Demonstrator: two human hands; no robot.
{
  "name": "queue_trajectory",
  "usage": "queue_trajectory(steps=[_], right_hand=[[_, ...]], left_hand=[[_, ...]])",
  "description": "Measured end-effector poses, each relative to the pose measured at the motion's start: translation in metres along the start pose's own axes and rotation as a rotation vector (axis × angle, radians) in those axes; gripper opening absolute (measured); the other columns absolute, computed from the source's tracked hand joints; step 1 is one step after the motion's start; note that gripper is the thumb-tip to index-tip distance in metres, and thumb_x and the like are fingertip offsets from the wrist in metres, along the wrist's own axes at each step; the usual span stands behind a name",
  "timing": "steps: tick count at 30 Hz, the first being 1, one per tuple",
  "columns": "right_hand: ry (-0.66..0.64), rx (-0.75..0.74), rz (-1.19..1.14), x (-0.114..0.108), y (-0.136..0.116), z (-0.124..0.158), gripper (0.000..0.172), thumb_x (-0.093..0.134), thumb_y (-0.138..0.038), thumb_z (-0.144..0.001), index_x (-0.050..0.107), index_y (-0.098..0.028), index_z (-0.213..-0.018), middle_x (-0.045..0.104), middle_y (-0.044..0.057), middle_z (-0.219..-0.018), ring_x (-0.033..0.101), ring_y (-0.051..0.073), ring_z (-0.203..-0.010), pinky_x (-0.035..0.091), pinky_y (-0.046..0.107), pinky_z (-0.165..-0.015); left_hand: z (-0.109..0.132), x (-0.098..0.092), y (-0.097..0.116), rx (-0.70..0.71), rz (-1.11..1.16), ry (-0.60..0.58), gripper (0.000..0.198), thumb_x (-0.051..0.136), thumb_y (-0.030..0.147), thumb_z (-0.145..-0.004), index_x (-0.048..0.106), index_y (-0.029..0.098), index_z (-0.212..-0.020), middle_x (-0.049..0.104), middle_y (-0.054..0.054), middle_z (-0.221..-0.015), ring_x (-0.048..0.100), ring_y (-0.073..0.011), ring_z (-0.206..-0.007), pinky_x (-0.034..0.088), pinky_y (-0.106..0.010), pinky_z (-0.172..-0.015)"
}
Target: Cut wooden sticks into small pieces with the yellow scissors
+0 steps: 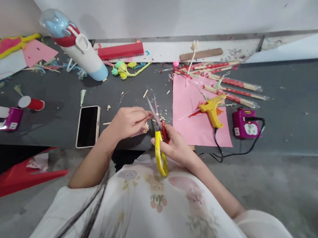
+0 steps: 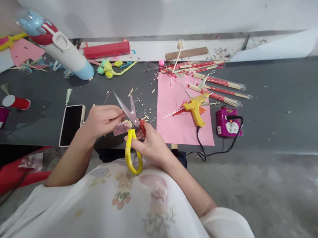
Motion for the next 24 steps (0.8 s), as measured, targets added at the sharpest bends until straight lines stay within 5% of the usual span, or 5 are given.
queue_trajectory(steps=[15, 24], right_hand=[[0.038, 0.026, 0.072, 0.000, -0.003, 0.004, 0.023, 0.063, -0.037, -0.076, 0.049, -0.020, -0.080, 0.054, -0.004, -0.071, 0.047, 0.012, -0.062, 0.035, 0.025, -0.057], [0.021, 0.018, 0.014, 0.002, -0.003, 0.002, 0.020, 0.063, -0.034, -0.078, 0.049, -0.020, -0.083, 0.055, -0.004, -0.071, 0.049, 0.011, -0.061, 0.037, 0.026, -0.058]], left_hand=[[-0.001, -0.008, 0.001, -0.010, -0.091, 0.058, 0.024, 0.050, 0.020, -0.092, 0.074, 0.016, -0.086, 0.072, -0.003, -0.073, 0.066, -0.0112, -0.067, 0.049, -0.020, -0.062], [-0.007, -0.014, -0.005, -0.078, -0.099, -0.030, 0.029, 0.048, 0.028, -0.093, 0.074, 0.018, -0.083, 0.072, -0.004, -0.074, 0.066, -0.0132, -0.069, 0.049, -0.022, -0.062]])
Point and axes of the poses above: each hand's wrist, its own z-axis away from the middle knuckle, its own x-axis out of the palm, y = z × x, the point moved 3 cm from there along -z, towards the middle knuckle
